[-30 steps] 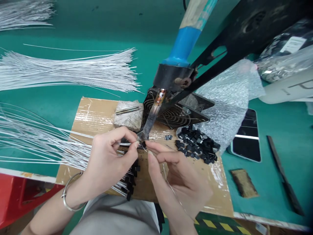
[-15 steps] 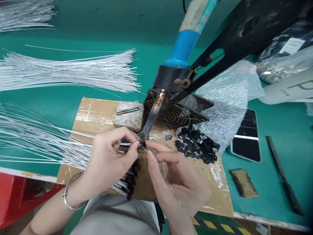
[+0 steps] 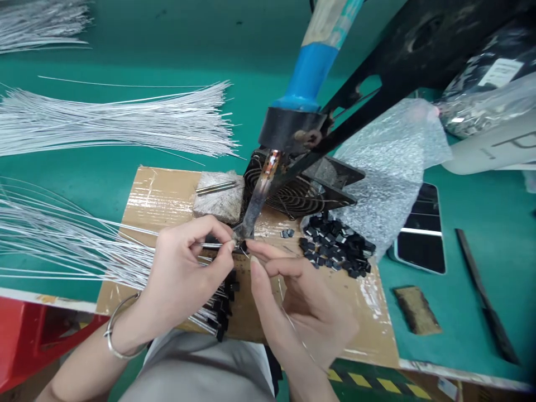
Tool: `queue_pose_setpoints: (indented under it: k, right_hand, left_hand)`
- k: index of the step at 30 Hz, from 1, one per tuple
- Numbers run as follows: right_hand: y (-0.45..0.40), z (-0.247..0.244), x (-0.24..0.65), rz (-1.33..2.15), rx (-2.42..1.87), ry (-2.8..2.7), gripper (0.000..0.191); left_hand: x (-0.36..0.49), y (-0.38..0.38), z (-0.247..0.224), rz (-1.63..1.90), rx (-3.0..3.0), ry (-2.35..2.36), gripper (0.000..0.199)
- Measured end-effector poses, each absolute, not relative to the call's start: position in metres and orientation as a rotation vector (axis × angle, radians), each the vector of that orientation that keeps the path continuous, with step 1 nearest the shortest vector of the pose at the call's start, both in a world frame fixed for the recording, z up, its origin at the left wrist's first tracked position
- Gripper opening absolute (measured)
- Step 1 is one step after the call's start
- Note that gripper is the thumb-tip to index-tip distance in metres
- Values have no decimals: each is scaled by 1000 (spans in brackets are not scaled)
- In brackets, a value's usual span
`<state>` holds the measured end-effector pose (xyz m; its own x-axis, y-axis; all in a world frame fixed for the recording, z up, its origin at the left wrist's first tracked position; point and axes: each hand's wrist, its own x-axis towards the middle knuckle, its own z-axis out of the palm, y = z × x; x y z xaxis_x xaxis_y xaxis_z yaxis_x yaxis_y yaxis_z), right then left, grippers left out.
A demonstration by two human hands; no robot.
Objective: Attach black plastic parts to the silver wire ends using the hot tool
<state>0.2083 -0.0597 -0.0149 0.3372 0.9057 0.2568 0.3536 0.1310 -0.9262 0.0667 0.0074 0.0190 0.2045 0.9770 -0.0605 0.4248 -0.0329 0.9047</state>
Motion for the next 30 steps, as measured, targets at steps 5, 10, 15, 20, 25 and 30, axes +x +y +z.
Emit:
queue_pose_setpoints:
  k: [5,10,15,20,25,30]
  right_hand:
    - [-59,-17,209,558,-1444,-1256,14]
    - [-59,-17,209,548,-1435,-1257,13]
    - [-60,-16,208,551,-1444,-1252,13]
    - [-61,-19,208,533,-1441,-1270,14]
    - [-61,-21,208,501,-1437,-1288,18]
    - [-61,-21,208,496,-1417,-1302,18]
  left_hand:
    - [67,7,18,772,1625,1374,14]
    - [67,7,18,771,1626,1380,15]
    - [66,6,20,782,1637,1378,16]
    - [67,7,18,792,1624,1363,15]
    - [67,7,19,805,1625,1355,14]
    - [66,7,20,817,1628,1338,14]
